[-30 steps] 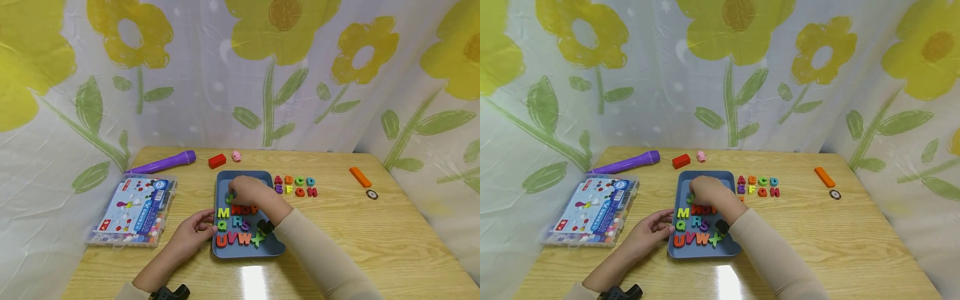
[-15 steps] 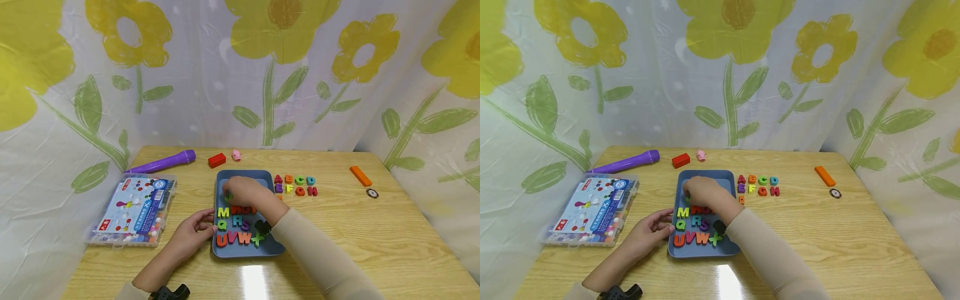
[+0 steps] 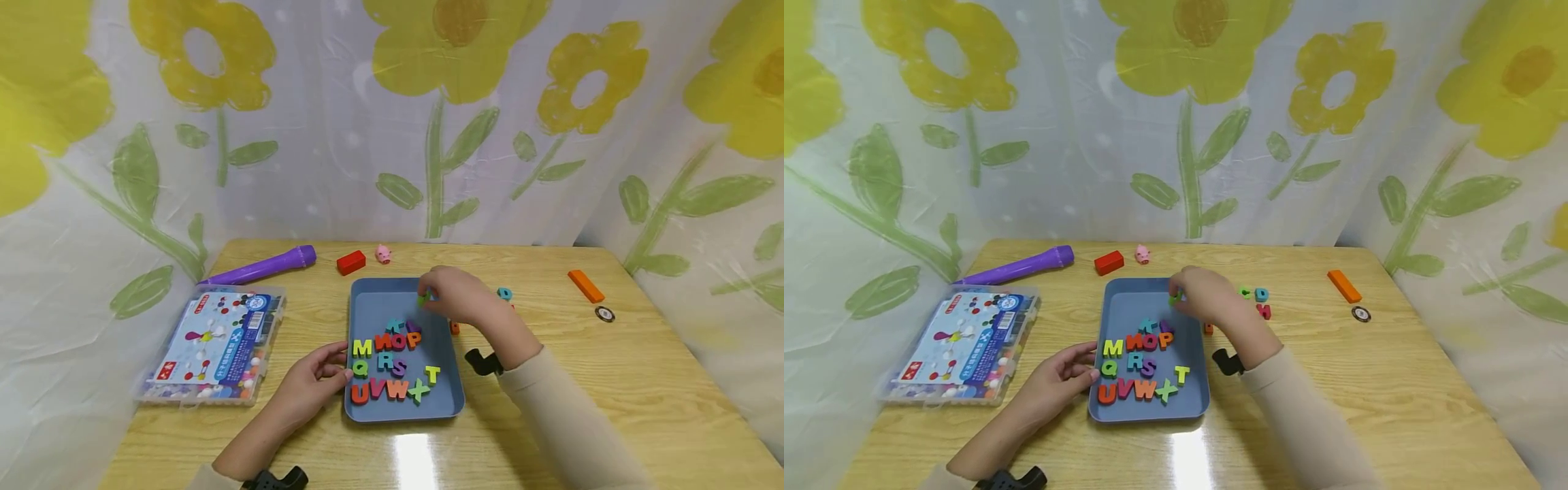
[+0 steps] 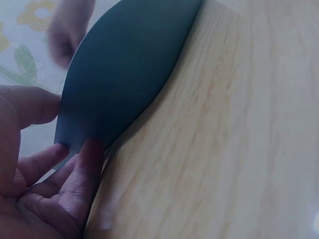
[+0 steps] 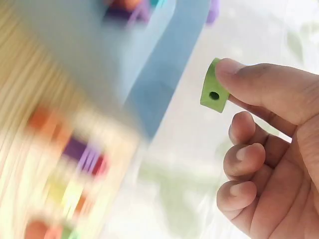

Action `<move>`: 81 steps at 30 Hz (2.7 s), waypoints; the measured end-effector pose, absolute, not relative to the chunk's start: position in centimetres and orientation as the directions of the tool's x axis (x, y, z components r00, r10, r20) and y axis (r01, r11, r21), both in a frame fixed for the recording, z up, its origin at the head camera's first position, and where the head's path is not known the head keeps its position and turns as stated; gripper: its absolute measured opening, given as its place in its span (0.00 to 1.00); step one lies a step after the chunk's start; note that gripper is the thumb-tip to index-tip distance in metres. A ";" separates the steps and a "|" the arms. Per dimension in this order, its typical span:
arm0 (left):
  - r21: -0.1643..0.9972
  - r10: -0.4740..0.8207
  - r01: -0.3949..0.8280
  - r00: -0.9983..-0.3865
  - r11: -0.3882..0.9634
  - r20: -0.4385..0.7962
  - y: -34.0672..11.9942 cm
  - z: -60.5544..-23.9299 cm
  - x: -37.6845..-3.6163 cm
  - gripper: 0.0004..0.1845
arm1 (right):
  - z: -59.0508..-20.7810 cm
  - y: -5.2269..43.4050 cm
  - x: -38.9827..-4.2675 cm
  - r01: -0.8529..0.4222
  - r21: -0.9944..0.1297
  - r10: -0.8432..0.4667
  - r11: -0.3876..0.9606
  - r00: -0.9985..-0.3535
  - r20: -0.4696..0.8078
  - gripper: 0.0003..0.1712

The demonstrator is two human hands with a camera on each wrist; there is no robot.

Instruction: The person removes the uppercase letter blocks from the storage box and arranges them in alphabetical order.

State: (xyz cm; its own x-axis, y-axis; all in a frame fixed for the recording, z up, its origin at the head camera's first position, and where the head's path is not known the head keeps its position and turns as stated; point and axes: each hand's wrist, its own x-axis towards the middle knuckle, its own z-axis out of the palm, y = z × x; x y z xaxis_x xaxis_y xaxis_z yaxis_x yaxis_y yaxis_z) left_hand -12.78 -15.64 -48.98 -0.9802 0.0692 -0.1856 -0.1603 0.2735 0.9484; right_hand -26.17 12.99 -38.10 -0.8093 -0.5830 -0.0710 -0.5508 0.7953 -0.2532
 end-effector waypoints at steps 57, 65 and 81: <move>0.963 0.098 -0.131 -0.983 0.234 -0.158 -15.7 -49.5 -12.9 0.29 | -40.5 5.9 -27.3 -0.543 -0.081 -0.537 0.836 -0.776 -0.330 0.15; 0.961 0.097 -0.136 -0.982 0.242 -0.163 -16.0 -49.3 -12.8 0.30 | -40.5 7.1 -27.7 -0.525 -0.107 -0.530 0.844 -0.790 -0.308 0.18; 0.963 0.114 -0.132 -0.980 0.236 -0.162 -15.8 -49.1 -12.6 0.31 | -40.0 9.4 -27.7 -0.479 -0.242 -0.531 0.844 -0.812 -0.243 0.12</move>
